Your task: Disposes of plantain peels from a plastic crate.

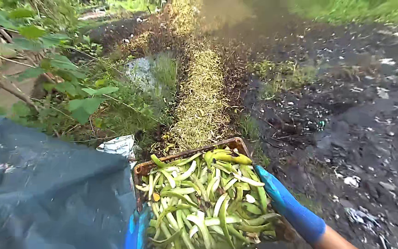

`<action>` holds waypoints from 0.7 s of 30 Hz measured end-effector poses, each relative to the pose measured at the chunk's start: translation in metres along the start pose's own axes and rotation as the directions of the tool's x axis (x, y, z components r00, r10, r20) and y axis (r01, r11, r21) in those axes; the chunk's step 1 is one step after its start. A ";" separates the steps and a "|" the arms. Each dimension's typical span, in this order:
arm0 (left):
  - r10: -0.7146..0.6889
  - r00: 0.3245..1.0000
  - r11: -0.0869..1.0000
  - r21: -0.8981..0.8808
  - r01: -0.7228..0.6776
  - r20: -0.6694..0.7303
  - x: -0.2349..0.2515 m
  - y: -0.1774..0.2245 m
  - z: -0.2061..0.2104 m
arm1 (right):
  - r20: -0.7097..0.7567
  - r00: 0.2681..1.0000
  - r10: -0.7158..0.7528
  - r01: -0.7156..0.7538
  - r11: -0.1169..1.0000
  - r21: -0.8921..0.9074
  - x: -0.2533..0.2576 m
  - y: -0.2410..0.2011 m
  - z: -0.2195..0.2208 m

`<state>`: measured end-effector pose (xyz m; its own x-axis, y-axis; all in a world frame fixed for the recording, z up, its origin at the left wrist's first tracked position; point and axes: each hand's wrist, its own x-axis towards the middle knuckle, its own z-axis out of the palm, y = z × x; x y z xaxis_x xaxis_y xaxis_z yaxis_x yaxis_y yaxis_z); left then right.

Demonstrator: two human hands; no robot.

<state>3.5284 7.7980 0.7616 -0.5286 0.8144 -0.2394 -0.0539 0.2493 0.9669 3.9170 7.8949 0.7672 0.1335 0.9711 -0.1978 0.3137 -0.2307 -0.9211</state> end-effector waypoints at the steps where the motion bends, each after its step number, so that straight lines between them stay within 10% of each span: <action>1: 0.001 1.000 1.000 0.007 -0.001 -0.006 0.027 0.006 0.016 | -0.007 1.000 -0.018 0.018 1.000 -0.011 0.034 -0.005 0.004; 21: -0.029 0.922 0.947 0.305 -0.098 0.387 0.619 0.243 0.432 | -0.284 0.955 -0.089 0.068 0.994 -0.083 0.596 -0.129 0.003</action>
<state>3.5537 8.5891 0.8107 -0.1581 0.9461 -0.2826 0.2590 0.3159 0.9128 3.9537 8.5039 0.7667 0.3668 0.9302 -0.0119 0.3988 -0.1688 -0.9014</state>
